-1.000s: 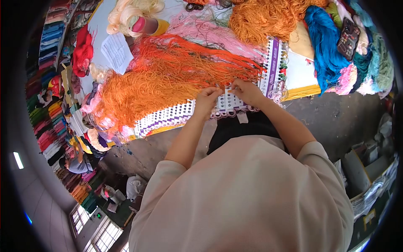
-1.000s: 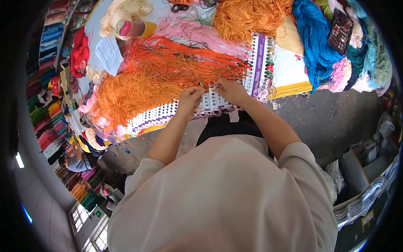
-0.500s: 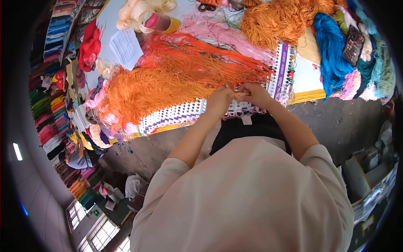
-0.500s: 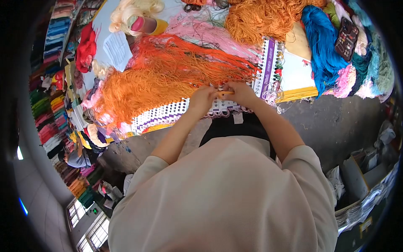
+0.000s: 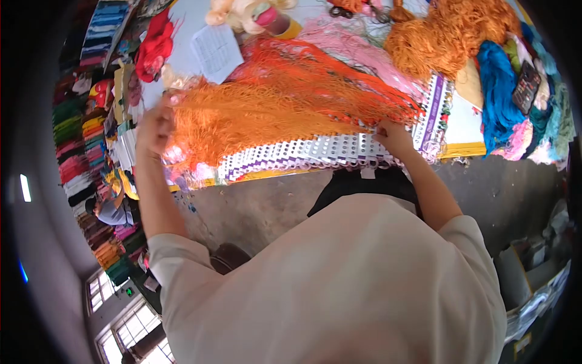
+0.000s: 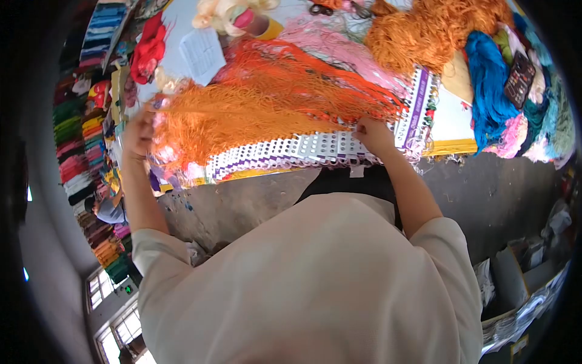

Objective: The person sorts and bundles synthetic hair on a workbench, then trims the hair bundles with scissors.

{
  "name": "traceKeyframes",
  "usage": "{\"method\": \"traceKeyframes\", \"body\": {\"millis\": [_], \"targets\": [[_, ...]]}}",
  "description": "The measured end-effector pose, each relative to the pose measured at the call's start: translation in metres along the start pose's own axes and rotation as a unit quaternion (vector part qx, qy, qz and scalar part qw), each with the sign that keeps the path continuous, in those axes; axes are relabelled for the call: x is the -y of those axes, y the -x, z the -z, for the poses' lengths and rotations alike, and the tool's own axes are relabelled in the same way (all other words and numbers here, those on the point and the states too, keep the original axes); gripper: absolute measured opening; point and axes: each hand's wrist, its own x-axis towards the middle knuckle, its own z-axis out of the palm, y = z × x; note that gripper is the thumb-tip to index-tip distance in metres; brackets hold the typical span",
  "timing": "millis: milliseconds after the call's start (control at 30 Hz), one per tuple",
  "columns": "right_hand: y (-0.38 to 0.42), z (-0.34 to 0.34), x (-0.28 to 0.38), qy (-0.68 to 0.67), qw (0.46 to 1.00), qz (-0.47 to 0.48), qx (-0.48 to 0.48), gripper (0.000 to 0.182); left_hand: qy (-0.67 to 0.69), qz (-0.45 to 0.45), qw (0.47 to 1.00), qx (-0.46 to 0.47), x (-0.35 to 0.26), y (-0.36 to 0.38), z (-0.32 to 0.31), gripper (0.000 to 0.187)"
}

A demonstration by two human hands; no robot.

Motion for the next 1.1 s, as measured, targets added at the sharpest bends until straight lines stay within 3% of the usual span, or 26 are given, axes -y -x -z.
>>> {"method": "traceKeyframes", "body": {"millis": [67,100,133,233,267,300,333,400,433,467,500,533,567,633,767,967,1033,1067,1100], "targets": [[-0.002,-0.006,0.0,0.011,1.0,-0.007,-0.011,0.023,-0.063,-0.137,0.987,-0.059,-0.044,-0.01,0.075,0.021],[-0.002,-0.007,0.001,0.025,0.999,-0.018,-0.009,0.023,0.002,-0.234,0.966,-0.114,-0.064,-0.009,0.086,0.024],[0.0,-0.009,0.003,0.026,0.999,-0.014,-0.023,0.023,-0.058,-0.282,0.948,-0.137,-0.092,0.02,0.09,0.027],[0.001,-0.014,0.006,0.044,0.998,-0.014,-0.04,0.023,-0.112,-0.375,0.891,-0.231,-0.11,0.07,0.046,0.032],[0.002,-0.015,0.007,0.049,0.998,-0.01,-0.041,0.023,-0.229,-0.414,0.848,-0.237,-0.097,0.076,0.03,0.028],[0.003,-0.016,0.009,0.062,0.997,-0.016,-0.045,0.023,-0.28,-0.371,0.864,-0.193,-0.085,0.08,0.02,0.024],[0.004,-0.018,0.01,0.074,0.996,-0.025,-0.05,0.022,-0.375,-0.361,0.841,-0.149,-0.068,0.085,0.0,0.024],[0.008,-0.023,0.012,0.07,0.995,-0.019,-0.069,0.022,-0.227,-0.361,0.905,0.007,0.02,0.054,-0.03,0.025],[0.01,-0.025,0.011,0.068,0.994,-0.011,-0.083,0.023,-0.109,-0.319,0.937,0.092,0.066,0.04,-0.055,0.026],[0.018,-0.025,0.016,0.05,0.995,0.0,-0.087,0.021,-0.242,-0.313,0.907,0.143,0.119,0.021,-0.068,0.026],[0.025,-0.025,0.021,0.058,0.994,0.001,-0.089,0.021,-0.467,-0.355,0.809,0.036,0.17,0.014,-0.099,0.03],[0.033,-0.027,0.025,0.035,0.993,0.031,-0.11,0.021,-0.478,-0.382,0.789,0.046,0.213,0.015,-0.118,0.025],[0.04,-0.029,0.027,0.013,0.99,0.06,-0.128,0.021,-0.526,-0.204,0.817,0.121,0.22,0.029,-0.136,0.027],[0.054,-0.033,0.026,-0.015,0.988,0.068,-0.137,0.022,-0.492,-0.19,0.842,0.107,0.272,0.037,-0.15,0.025],[0.088,-0.037,0.022,0.008,0.987,0.038,-0.155,0.02,-0.404,-0.255,0.872,0.104,0.323,0.054,-0.147,0.022],[0.115,-0.041,0.023,-0.006,0.99,-0.04,-0.133,0.017,-0.406,-0.381,0.828,0.057,0.33,0.072,-0.128,0.023],[0.119,-0.043,0.008,0.075,0.979,0.062,-0.181,0.016,-0.47,-0.383,0.788,0.104,0.349,0.06,-0.127,0.028],[0.125,-0.034,0.027,0.068,0.987,-0.027,-0.14,0.021,-0.436,-0.423,0.791,0.072,0.35,0.061,-0.127,0.026],[0.125,-0.031,0.024,0.06,0.987,0.001,-0.152,0.023,-0.4,-0.457,0.793,0.039,0.35,0.063,-0.125,0.024]]}}
